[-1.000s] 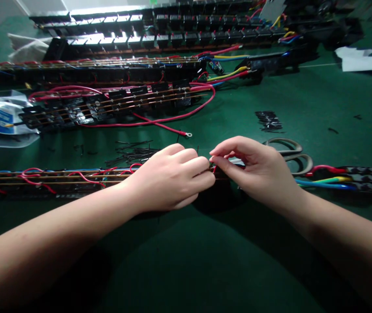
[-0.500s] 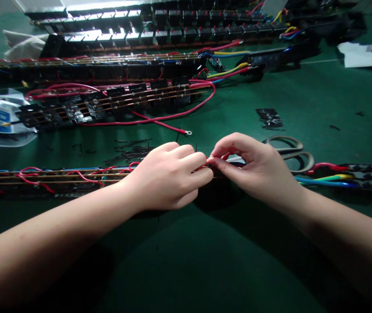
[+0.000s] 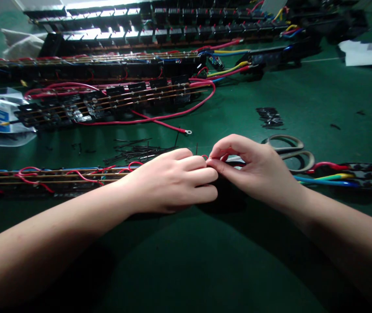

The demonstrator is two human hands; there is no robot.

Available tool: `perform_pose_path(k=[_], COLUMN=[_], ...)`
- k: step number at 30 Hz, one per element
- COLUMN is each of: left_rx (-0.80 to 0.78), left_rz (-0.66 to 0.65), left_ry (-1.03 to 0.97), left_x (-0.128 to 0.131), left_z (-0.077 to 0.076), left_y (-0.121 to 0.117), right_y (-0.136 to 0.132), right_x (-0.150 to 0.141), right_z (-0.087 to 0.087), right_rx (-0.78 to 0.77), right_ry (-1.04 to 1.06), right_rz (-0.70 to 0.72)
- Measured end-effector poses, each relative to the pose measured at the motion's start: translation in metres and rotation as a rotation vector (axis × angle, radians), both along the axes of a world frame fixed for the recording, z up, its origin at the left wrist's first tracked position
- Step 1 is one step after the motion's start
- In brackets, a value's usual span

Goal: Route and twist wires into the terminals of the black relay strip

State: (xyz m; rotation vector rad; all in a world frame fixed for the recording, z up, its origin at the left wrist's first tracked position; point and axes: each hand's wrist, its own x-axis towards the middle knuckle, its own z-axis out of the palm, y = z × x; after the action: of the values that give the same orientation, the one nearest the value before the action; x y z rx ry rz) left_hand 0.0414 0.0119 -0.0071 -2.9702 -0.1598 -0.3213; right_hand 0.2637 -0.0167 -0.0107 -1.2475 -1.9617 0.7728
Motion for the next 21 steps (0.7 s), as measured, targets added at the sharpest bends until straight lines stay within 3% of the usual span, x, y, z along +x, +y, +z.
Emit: perform_pose_path(k=[8, 21], left_rx=[0.18, 0.167], left_rz=[-0.017, 0.105], left_ry=[-0.148, -0.135], left_x=[0.006, 0.008], left_z=[-0.007, -0.006], left_y=[-0.004, -0.014], right_y=[0.0, 0.002], right_x=[0.002, 0.001], right_z=[-0.001, 0.0], right_rx=[0.046, 0.041], right_ry=[-0.008, -0.013], right_rz=[0.036, 0.063])
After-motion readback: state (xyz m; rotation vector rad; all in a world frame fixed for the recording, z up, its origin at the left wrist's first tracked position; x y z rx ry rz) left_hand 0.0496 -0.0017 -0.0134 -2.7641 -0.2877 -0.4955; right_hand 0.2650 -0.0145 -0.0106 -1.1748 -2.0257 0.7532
